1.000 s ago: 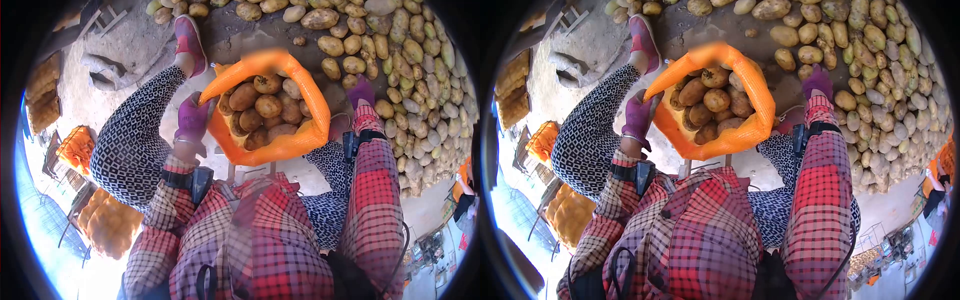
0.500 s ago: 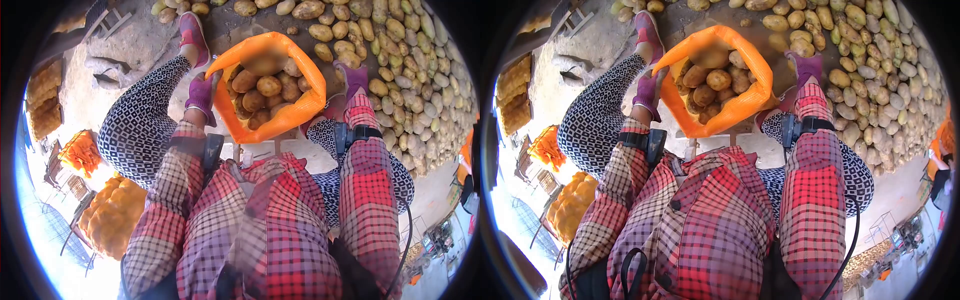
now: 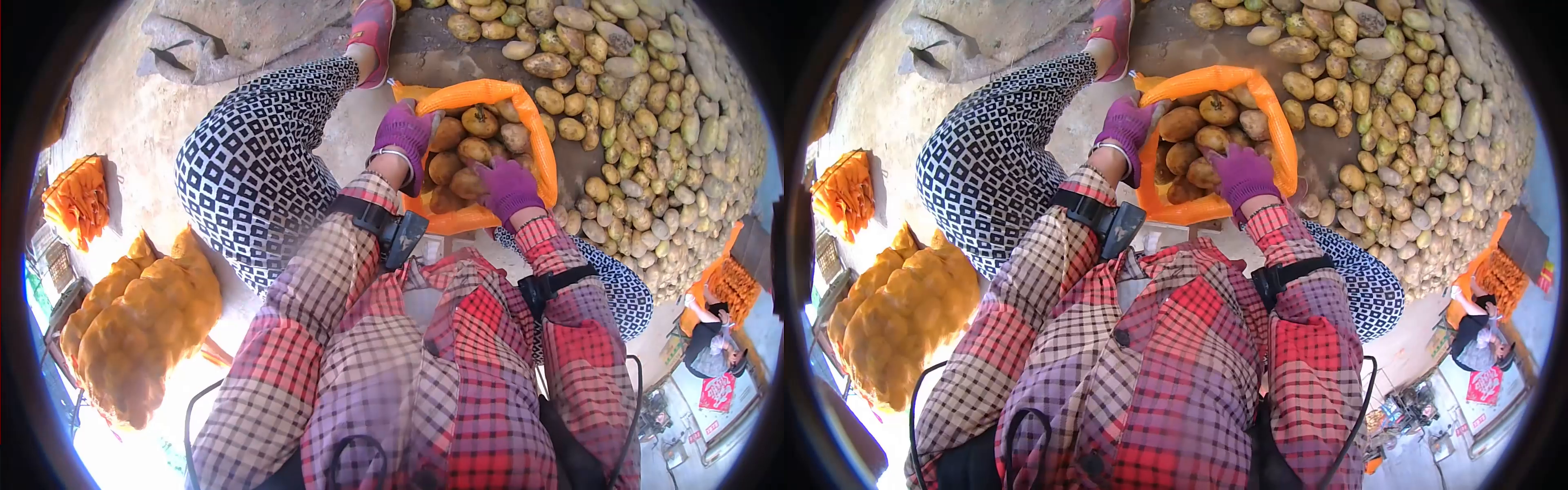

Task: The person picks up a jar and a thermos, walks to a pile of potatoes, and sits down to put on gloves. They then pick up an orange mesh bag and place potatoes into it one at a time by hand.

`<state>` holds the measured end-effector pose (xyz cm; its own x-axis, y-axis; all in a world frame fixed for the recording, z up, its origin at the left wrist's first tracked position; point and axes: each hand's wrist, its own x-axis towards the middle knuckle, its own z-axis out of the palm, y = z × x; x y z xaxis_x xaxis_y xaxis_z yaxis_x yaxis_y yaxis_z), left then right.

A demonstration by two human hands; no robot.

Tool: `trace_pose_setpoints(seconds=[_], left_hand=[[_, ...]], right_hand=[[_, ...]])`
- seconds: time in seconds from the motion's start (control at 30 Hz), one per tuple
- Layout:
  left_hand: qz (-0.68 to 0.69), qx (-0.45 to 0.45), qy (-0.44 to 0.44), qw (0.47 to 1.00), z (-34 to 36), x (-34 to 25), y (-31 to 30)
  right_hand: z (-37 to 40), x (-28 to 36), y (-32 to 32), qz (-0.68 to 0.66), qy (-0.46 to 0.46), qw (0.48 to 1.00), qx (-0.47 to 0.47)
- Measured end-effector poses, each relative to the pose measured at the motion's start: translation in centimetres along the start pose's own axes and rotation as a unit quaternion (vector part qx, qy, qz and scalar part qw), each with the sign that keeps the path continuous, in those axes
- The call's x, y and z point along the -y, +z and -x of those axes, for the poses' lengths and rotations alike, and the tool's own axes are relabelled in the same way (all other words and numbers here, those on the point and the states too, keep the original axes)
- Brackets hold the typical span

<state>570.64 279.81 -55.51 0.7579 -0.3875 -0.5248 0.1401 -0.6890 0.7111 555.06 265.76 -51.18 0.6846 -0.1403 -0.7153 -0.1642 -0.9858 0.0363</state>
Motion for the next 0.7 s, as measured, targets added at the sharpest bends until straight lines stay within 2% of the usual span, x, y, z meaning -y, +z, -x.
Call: trace_pose_setpoints(seconds=[0.07,0.13,0.2,0.27,0.33,0.4,0.43,0.47,0.53,0.57,0.6,0.63,0.67,0.7], left_hand=[[0.004,0.009,-0.008,1.0,0.0,0.4,0.5],[0.051,0.015,0.012,0.999,-1.2,1.4,1.5],[0.081,0.015,0.017,0.996,-0.7,1.0,1.4],[0.14,0.023,0.029,0.989,-0.9,2.2,2.0],[0.092,0.009,0.055,0.994,-0.8,1.4,1.4],[0.1,0.017,0.082,0.991,-0.3,-0.2,0.5],[0.103,0.029,0.072,0.992,0.2,0.0,0.4],[0.091,0.038,0.075,0.992,0.0,1.1,0.7],[0.093,0.037,0.07,0.992,-1.9,3.7,1.2],[0.143,0.053,0.036,0.988,-0.5,2.0,0.8],[0.192,0.062,0.053,0.978,1.4,0.0,0.4],[0.157,0.056,0.035,0.985,1.8,-0.3,0.2],[0.05,0.016,0.059,0.997,2.1,-0.7,0.4],[0.063,0.015,0.117,0.991,1.9,0.2,0.4]], right_hand=[[0.7,-0.4,-0.5,-0.055,0.041,0.997,-0.046],[1.0,0.0,-0.4,-0.053,0.051,0.997,0.004],[-0.3,0.9,2.9,-0.035,0.065,0.994,-0.081],[0.1,1.4,0.6,-0.085,0.063,0.994,-0.017],[1.0,1.4,0.0,-0.11,0.084,0.99,-0.013],[2.1,-0.8,-3.1,-0.136,0.093,0.986,-0.024],[4.6,-2.4,-6.7,-0.258,0.021,0.966,0.007],[7.2,-3.9,-9.0,-0.379,-0.054,0.923,0.04],[10.1,-6.3,-11.0,-0.402,-0.108,0.905,-0.088],[14.8,-8.9,-13.5,-0.456,-0.113,0.861,-0.196],[19.7,-11.2,-15.6,-0.482,-0.087,0.817,-0.305],[23.5,-15.6,-15.5,-0.458,-0.048,0.806,-0.372],[29.2,-18.5,-13.7,-0.527,0.015,0.704,-0.476],[32.6,-20.5,-12.2,-0.578,0.061,0.598,-0.552]])
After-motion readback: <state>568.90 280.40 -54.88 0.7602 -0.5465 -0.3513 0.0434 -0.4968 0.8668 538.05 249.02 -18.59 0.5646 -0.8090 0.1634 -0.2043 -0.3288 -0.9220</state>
